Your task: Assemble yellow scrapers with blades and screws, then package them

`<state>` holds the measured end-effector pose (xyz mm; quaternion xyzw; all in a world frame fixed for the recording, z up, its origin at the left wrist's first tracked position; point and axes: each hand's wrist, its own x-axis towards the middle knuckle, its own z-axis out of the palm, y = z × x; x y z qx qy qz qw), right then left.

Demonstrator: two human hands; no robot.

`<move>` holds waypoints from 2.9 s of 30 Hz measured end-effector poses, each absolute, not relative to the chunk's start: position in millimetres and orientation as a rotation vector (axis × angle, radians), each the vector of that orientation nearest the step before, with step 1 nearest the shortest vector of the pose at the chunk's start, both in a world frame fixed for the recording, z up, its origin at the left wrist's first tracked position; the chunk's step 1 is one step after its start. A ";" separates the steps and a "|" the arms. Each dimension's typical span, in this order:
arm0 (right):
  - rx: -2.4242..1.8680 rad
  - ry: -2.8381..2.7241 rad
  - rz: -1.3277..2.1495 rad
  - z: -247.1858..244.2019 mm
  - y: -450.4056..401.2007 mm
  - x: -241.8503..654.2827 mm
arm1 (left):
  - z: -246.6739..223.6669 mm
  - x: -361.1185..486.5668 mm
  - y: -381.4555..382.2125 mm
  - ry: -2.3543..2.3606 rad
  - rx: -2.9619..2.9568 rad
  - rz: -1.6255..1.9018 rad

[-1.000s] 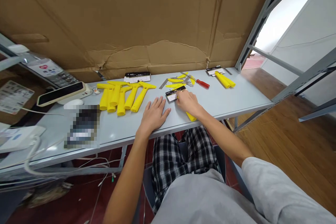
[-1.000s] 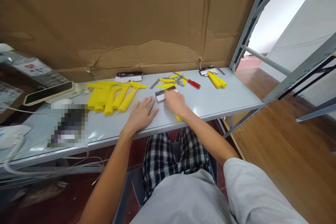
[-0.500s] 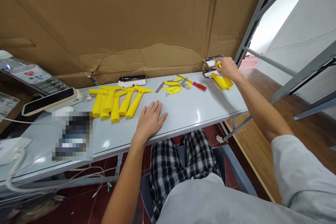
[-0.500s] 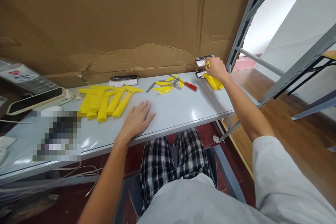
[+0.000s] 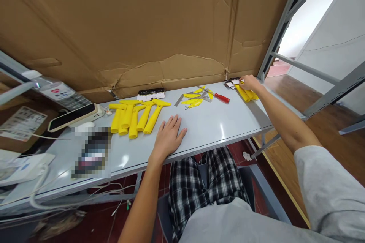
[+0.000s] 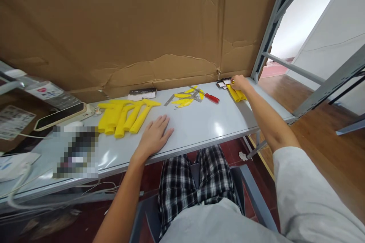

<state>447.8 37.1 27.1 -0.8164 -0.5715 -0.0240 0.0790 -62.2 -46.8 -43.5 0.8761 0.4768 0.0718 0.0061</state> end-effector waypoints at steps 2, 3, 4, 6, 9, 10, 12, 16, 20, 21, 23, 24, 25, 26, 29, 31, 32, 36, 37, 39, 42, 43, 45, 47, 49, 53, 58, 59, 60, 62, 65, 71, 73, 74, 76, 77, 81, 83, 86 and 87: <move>-2.490 -1.680 -0.049 29.0 37.9 446.9 | -43.0 -61.9 -48.4 1.492 2.737 0.230; -2.502 -1.665 -0.062 30.0 38.1 444.7 | -42.1 -62.0 -48.9 1.491 2.735 0.238; -2.504 -1.653 -0.088 30.8 38.2 440.7 | -40.3 -62.1 -49.0 1.487 2.734 0.245; -2.472 -1.647 -0.163 31.0 39.6 426.6 | -32.9 -62.0 -46.7 1.469 2.736 0.243; -2.289 -1.749 -0.252 27.4 47.3 391.7 | -10.7 -59.1 -33.1 1.426 2.723 0.170; -2.235 -1.799 -0.230 25.3 51.6 378.4 | -0.9 -57.0 -25.2 1.405 2.710 0.157; -2.172 -1.833 -0.173 20.3 61.1 353.3 | 20.4 -51.8 -4.8 1.412 2.650 0.189; -2.091 -1.854 -0.140 9.4 73.6 324.4 | 55.7 -47.0 46.1 1.641 2.632 0.197; -2.046 -1.837 -0.192 2.1 69.5 322.1 | 65.8 -58.0 82.5 2.003 2.568 0.060; -2.039 -1.836 -0.196 1.4 66.9 322.1 | 64.7 -62.0 86.5 2.055 2.542 0.005; -2.021 -1.842 -0.192 1.0 61.8 320.3 | 60.6 -69.1 88.2 2.067 2.518 -0.120; -2.008 -1.851 -0.191 1.1 59.6 318.3 | 58.5 -71.5 86.7 2.046 2.501 -0.179; -1.995 -1.861 -0.189 1.3 57.9 315.9 | 56.6 -72.8 84.0 2.010 2.481 -0.244; -1.984 -1.874 -0.185 1.4 56.4 313.3 | 55.0 -73.1 80.7 1.969 2.468 -0.295; -1.959 -1.909 -0.159 1.2 53.5 307.2 | 51.8 -68.9 71.7 1.901 2.526 -0.288; -1.942 -1.925 -0.132 1.1 51.9 305.4 | 49.3 -65.1 69.2 1.863 2.562 -0.243; -1.934 -1.932 -0.119 1.1 51.0 305.1 | 47.9 -63.9 69.3 1.840 2.571 -0.197; -1.909 -1.963 -0.091 1.6 48.3 304.3 | 45.4 -63.1 73.5 1.669 2.493 0.184; -1.906 -1.971 -0.090 1.6 48.0 303.9 | 46.6 -63.0 74.0 1.626 2.435 0.283; -1.904 -1.994 -0.088 1.4 47.8 302.8 | 50.9 -61.4 72.8 1.553 2.299 0.434; -1.910 -2.037 -0.087 1.2 47.7 301.2 | 57.5 -53.5 66.4 1.410 2.009 0.609; -1.910 -2.050 -0.089 1.2 47.6 300.7 | 58.4 -49.4 63.6 1.363 1.858 0.680; -1.905 -2.074 -0.098 1.5 47.2 299.9 | 57.7 -39.3 57.6 1.284 1.553 0.815; -1.912 -2.090 -0.090 1.8 46.7 298.9 | 54.0 -28.3 51.1 1.199 1.350 0.901; -1.919 -2.095 -0.086 2.2 46.0 297.6 | 48.6 -18.0 44.3 1.138 1.244 0.913; -1.918 -2.104 -0.067 3.2 44.1 295.2 | 35.7 -4.7 35.3 1.128 1.149 0.860; -1.895 -2.119 -0.049 4.3 42.5 295.2 | 24.2 -1.4 36.0 1.098 1.173 0.891; -1.895 -2.118 -0.055 4.5 42.4 295.3 | 23.5 -1.1 36.5 1.074 1.163 0.898; -1.899 -2.115 -0.062 4.6 42.4 295.3 | 23.2 -0.5 36.8 1.049 1.138 0.896; -1.908 -2.111 -0.062 4.9 42.6 295.2 | 23.0 1.9 36.3 1.025 1.023 0.902; -1.916 -2.115 -0.052 5.0 42.8 295.1 | 20.9 7.5 34.2 0.991 0.835 0.909; -1.890 -2.105 -0.051 2.8 43.8 297.0 | 14.8 15.1 34.6 0.920 0.610 0.955; -1.872 -2.104 -0.048 1.7 44.2 297.7 | 16.3 15.0 35.5 0.920 0.543 0.958; -1.865 -2.105 -0.047 1.1 44.5 298.0 | 17.3 14.6 35.8 0.921 0.519 0.955; -1.857 -2.108 -0.044 0.1 45.0 298.6 | 19.0 13.4 36.0 0.917 0.501 0.946; -1.854 -2.109 -0.044 -0.4 45.3 298.8 | 19.4 12.8 36.1 0.910 0.503 0.944; -1.844 -2.108 -0.057 -1.3 46.1 299.5 | 17.8 10.8 36.8 0.878 0.511 0.952; -1.855 -2.113 -0.049 -0.9 45.5 299.1 | 16.3 10.4 37.5 0.870 0.512 0.959; -1.861 -2.123 -0.063 0.0 42.5 296.9 | 15.5 10.9 37.4 0.864 0.525 0.968; -1.843 -2.139 -0.098 0.0 41.1 295.6 | 15.8 11.3 37.0 0.865 0.530 0.968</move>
